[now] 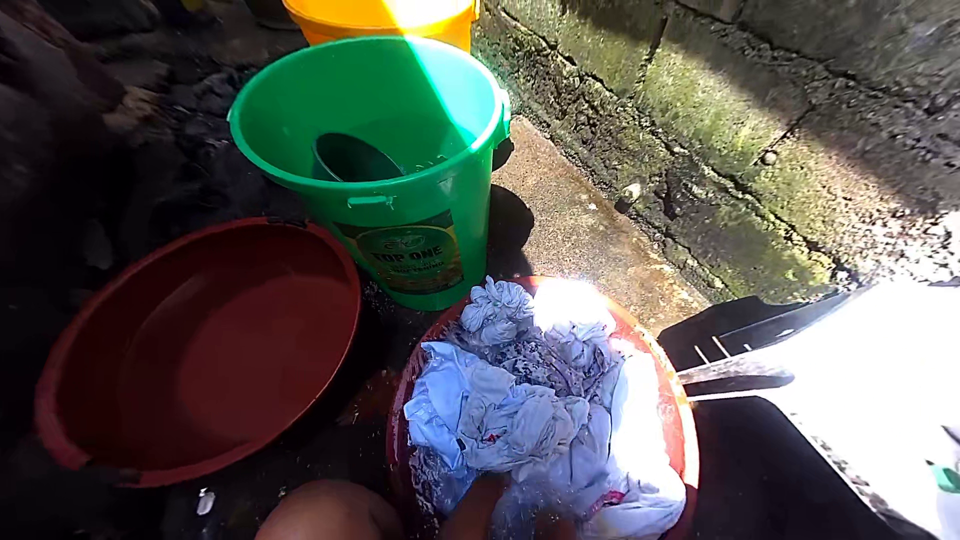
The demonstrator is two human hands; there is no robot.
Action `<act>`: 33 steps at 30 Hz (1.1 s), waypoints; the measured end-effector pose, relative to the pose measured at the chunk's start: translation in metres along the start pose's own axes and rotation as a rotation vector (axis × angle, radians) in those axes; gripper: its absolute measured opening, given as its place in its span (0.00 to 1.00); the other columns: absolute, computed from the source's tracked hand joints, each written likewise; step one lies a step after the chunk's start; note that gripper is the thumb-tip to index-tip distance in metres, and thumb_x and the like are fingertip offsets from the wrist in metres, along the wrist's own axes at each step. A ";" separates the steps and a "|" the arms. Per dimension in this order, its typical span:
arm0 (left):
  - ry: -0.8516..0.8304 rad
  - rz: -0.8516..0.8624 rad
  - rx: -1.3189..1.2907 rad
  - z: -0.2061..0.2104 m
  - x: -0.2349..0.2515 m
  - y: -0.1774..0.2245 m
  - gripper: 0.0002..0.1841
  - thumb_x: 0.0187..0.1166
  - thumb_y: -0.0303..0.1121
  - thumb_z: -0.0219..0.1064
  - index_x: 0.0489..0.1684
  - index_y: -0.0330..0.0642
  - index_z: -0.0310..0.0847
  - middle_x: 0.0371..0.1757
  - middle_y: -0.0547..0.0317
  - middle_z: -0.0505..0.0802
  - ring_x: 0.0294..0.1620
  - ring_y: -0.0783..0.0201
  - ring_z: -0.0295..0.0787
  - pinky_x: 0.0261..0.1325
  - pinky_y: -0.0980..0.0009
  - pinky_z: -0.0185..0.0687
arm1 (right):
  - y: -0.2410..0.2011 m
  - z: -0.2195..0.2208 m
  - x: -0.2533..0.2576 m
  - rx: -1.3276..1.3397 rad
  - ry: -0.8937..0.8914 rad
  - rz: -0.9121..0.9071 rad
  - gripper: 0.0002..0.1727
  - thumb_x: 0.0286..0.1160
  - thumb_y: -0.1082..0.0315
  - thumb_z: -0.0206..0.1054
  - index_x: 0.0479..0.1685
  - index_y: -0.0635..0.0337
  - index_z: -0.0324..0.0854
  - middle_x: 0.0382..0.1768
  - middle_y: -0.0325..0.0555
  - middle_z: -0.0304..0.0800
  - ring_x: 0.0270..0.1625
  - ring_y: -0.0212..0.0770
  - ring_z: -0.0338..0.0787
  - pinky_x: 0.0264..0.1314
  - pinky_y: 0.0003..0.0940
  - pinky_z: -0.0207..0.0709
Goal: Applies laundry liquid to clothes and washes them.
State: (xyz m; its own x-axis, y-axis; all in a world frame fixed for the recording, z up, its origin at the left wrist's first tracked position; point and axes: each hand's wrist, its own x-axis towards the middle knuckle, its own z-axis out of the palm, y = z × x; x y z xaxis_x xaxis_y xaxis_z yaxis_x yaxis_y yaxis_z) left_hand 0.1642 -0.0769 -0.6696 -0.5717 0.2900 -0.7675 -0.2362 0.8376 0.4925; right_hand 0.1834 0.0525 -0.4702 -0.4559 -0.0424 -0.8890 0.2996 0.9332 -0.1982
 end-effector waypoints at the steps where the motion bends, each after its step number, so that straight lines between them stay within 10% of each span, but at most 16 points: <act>1: -0.008 0.002 0.027 -0.003 -0.006 0.003 0.24 0.94 0.34 0.49 0.78 0.23 0.71 0.79 0.28 0.78 0.84 0.36 0.71 0.87 0.45 0.59 | 0.005 0.002 0.001 0.002 0.011 -0.046 0.25 0.91 0.71 0.53 0.81 0.78 0.67 0.83 0.72 0.69 0.88 0.67 0.66 0.91 0.58 0.53; 8: -0.351 0.099 0.503 -0.053 0.009 0.031 0.25 0.87 0.41 0.60 0.68 0.24 0.78 0.69 0.25 0.84 0.75 0.30 0.77 0.75 0.29 0.66 | 0.030 -0.011 0.049 0.073 0.066 -0.044 0.28 0.92 0.56 0.56 0.80 0.66 0.73 0.81 0.64 0.74 0.87 0.61 0.69 0.88 0.60 0.58; 12: -0.266 0.293 0.482 -0.085 -0.018 0.047 0.27 0.86 0.44 0.65 0.68 0.24 0.79 0.69 0.27 0.84 0.76 0.32 0.77 0.80 0.34 0.64 | 0.056 -0.043 0.024 0.197 0.355 -0.153 0.26 0.89 0.54 0.60 0.73 0.66 0.81 0.74 0.67 0.81 0.82 0.63 0.75 0.85 0.64 0.60; 19: -0.016 0.479 0.299 -0.126 -0.105 0.116 0.45 0.70 0.40 0.81 0.88 0.34 0.61 0.83 0.32 0.73 0.85 0.37 0.67 0.86 0.39 0.59 | 0.032 -0.079 -0.109 0.395 0.795 -0.327 0.16 0.88 0.62 0.64 0.44 0.69 0.88 0.42 0.63 0.91 0.47 0.58 0.92 0.57 0.59 0.81; 23: -0.024 0.544 0.199 -0.116 -0.121 0.122 0.55 0.63 0.39 0.85 0.91 0.33 0.52 0.88 0.29 0.65 0.90 0.38 0.59 0.90 0.43 0.54 | 0.023 -0.100 -0.166 0.429 1.127 -0.694 0.15 0.83 0.64 0.61 0.26 0.60 0.80 0.22 0.42 0.80 0.25 0.37 0.81 0.29 0.39 0.74; 26: 0.073 0.647 -0.071 -0.101 -0.137 0.125 0.37 0.73 0.36 0.77 0.80 0.28 0.68 0.75 0.34 0.82 0.78 0.48 0.78 0.84 0.52 0.68 | 0.001 -0.129 -0.229 0.590 1.268 -0.840 0.15 0.83 0.69 0.62 0.23 0.49 0.75 0.21 0.24 0.80 0.23 0.17 0.82 0.29 0.16 0.80; 29: 0.278 0.632 -0.397 -0.099 -0.166 0.144 0.23 0.90 0.41 0.60 0.71 0.28 0.75 0.62 0.37 0.89 0.65 0.52 0.86 0.74 0.52 0.77 | -0.027 -0.133 -0.317 0.716 1.272 -0.601 0.08 0.90 0.69 0.57 0.38 0.51 0.75 0.32 0.27 0.80 0.37 0.19 0.85 0.50 0.18 0.81; 33: 0.342 0.738 -0.557 -0.125 -0.202 0.156 0.21 0.94 0.40 0.52 0.77 0.38 0.70 0.63 0.44 0.87 0.63 0.58 0.85 0.69 0.55 0.79 | 0.003 -0.173 -0.293 0.622 1.640 -0.862 0.09 0.80 0.72 0.66 0.31 0.53 0.75 0.23 0.23 0.78 0.22 0.14 0.83 0.29 0.14 0.83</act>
State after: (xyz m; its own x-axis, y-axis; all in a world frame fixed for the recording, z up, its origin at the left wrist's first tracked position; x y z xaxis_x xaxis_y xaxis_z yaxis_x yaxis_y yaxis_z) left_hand 0.1446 -0.0627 -0.3869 -0.9003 0.4291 -0.0732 -0.0151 0.1373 0.9904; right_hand 0.1730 0.1295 -0.1389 -0.7191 0.3175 0.6181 -0.3547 0.5972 -0.7194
